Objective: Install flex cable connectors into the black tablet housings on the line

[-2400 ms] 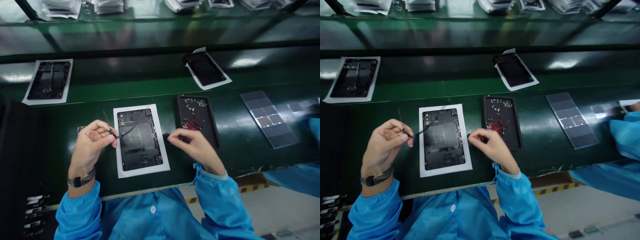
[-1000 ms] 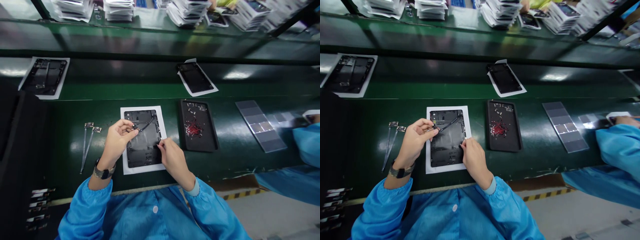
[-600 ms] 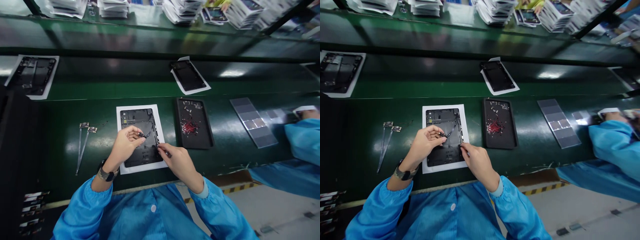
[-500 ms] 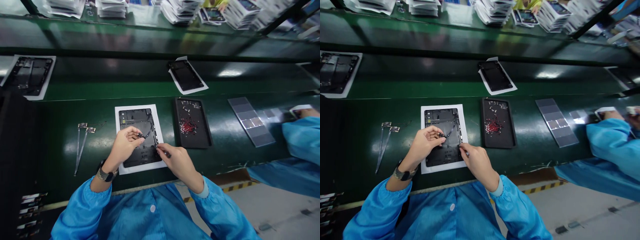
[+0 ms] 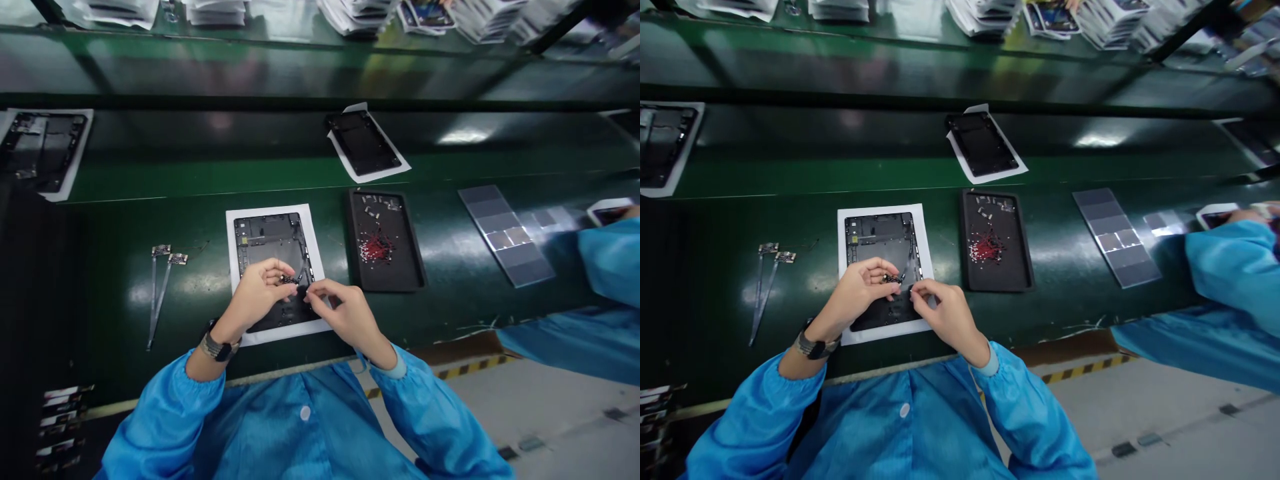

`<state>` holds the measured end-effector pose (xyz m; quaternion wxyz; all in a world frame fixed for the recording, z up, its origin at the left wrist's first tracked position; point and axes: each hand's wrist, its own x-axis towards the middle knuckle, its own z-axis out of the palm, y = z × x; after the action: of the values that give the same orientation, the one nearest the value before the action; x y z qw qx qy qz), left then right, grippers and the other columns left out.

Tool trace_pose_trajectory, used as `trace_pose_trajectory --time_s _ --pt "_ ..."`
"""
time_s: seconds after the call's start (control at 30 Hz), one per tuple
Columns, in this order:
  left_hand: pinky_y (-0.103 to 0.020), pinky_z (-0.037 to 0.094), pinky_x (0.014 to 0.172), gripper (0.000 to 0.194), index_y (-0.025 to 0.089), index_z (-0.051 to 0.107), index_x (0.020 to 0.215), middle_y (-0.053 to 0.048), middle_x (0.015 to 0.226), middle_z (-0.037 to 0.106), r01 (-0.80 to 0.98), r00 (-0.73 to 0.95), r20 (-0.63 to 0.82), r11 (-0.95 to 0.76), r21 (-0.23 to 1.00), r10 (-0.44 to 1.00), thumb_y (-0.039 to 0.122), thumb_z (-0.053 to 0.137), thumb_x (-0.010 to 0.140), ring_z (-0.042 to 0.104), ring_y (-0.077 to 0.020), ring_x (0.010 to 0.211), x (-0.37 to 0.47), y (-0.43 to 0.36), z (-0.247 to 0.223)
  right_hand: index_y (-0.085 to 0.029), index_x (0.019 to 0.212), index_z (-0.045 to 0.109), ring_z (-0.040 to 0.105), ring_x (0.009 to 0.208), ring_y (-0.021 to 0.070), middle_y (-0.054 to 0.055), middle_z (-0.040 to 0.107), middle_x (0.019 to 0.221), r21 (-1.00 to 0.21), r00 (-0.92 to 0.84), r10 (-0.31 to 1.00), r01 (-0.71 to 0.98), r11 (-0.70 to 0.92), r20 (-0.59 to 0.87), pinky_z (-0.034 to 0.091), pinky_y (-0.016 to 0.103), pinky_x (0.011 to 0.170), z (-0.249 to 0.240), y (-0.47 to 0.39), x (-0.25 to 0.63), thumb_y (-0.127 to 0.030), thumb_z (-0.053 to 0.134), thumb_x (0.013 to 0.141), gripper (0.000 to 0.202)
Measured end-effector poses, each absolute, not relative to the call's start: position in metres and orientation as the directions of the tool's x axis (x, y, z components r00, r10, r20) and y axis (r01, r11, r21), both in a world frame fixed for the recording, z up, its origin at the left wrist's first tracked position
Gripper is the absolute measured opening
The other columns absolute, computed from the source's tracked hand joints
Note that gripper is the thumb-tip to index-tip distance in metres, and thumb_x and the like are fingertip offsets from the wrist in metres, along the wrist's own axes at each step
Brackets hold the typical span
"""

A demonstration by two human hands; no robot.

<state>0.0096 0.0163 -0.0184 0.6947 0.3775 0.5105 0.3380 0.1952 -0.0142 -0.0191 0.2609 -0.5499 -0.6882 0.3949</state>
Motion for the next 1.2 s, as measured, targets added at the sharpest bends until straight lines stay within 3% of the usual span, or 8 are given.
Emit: trace_pose_trajectory --time_s 0.2,0.43,0.67,1.2 --pt "-0.021 0.049 0.054 0.009 0.012 0.065 0.076 -0.002 0.062 0.068 -0.053 0.311 -0.482 0.521 0.852 0.819 0.014 0.071 0.069 0.061 -0.0102 0.052 0.013 0.014 -0.021 -0.017 0.08 0.065 0.061 0.062 0.0156 0.003 0.071 0.069 -0.917 -0.331 0.913 0.387 -0.101 -0.24 0.038 0.026 0.055 -0.019 -0.007 0.197 -0.027 0.057 0.086 0.014" --pt "-0.021 0.05 0.05 0.011 0.011 0.066 0.075 -0.003 0.062 0.069 -0.074 0.379 -0.493 0.556 0.828 0.783 0.014 0.073 0.067 0.065 -0.0136 0.058 0.014 0.013 -0.026 -0.017 0.075 0.066 0.048 0.054 0.0111 0.002 0.067 0.066 -0.933 -0.386 0.879 0.326 -0.152 -0.278 0.033 0.026 0.052 -0.021 -0.002 0.203 -0.028 0.061 0.085 0.017" --pt "-0.021 0.049 0.05 0.012 0.011 0.066 0.075 -0.003 0.06 0.069 -0.066 0.377 -0.515 0.577 0.814 0.77 0.015 0.074 0.066 0.06 -0.0099 0.05 0.013 0.015 -0.024 -0.016 0.078 0.068 0.054 0.059 0.0133 0.003 0.069 0.068 -0.93 -0.426 0.846 0.308 -0.198 -0.321 0.037 0.027 0.055 -0.019 -0.001 0.207 -0.037 0.064 0.087 0.023" --pt "-0.022 0.051 0.052 0.011 0.011 0.067 0.075 -0.004 0.061 0.069 0.008 0.379 -0.523 0.563 0.827 0.763 0.016 0.074 0.068 0.061 -0.0118 0.053 0.012 0.014 -0.026 -0.016 0.078 0.067 0.058 0.062 0.0134 0.002 0.069 0.069 -0.921 -0.446 0.814 0.288 -0.262 -0.371 0.042 0.026 0.059 -0.017 0.001 0.207 -0.033 0.063 0.087 0.019"
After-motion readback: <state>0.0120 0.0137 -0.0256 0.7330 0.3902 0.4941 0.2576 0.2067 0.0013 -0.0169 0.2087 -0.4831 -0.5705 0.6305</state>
